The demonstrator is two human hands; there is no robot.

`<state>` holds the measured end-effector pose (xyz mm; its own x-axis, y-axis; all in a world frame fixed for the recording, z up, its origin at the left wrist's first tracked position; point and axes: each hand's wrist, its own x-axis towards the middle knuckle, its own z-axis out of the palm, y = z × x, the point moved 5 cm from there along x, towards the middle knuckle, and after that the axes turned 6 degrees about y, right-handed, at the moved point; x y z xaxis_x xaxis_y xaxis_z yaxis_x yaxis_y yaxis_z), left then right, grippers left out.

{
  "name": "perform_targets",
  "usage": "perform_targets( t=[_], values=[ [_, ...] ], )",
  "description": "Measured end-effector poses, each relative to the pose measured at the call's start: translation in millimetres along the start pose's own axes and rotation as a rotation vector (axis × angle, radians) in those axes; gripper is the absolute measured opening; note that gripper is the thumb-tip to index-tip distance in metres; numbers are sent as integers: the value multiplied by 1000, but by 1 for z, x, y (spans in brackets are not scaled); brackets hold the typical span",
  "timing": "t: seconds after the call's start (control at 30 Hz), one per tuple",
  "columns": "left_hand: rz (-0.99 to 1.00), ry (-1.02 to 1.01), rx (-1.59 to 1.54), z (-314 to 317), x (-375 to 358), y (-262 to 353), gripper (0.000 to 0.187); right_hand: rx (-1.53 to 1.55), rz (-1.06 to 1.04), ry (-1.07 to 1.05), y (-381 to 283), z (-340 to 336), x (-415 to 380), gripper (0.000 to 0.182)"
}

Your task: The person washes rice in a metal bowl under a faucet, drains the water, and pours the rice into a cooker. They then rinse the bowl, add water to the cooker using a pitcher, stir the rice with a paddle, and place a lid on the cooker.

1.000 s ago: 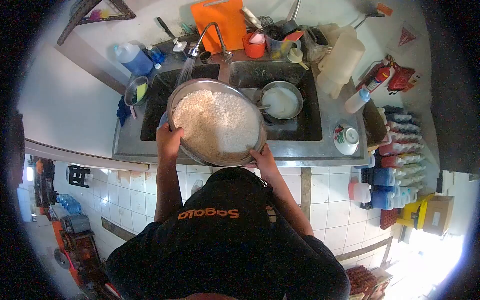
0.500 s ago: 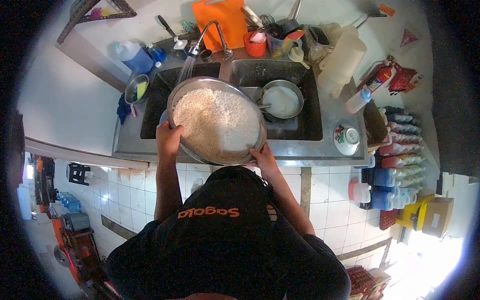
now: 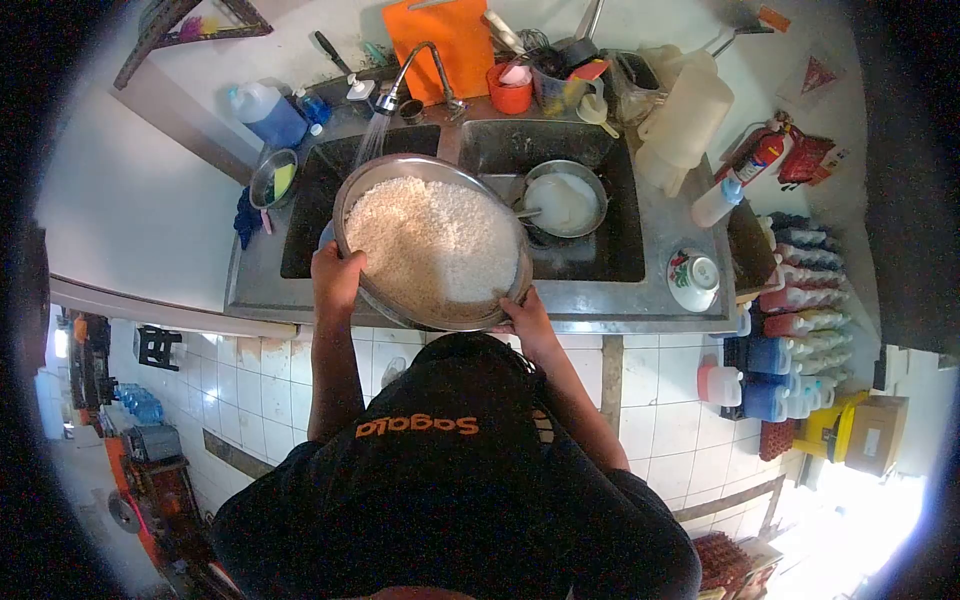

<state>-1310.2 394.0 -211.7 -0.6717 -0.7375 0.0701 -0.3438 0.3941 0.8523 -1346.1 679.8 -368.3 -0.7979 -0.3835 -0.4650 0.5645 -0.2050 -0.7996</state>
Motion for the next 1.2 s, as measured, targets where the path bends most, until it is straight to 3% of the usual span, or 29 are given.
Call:
perform_targets(
  t=[1.2],
  values=[
    [58,6,31,3,3,1,30,1,-37,19,-10,4,-7,44]
  ],
)
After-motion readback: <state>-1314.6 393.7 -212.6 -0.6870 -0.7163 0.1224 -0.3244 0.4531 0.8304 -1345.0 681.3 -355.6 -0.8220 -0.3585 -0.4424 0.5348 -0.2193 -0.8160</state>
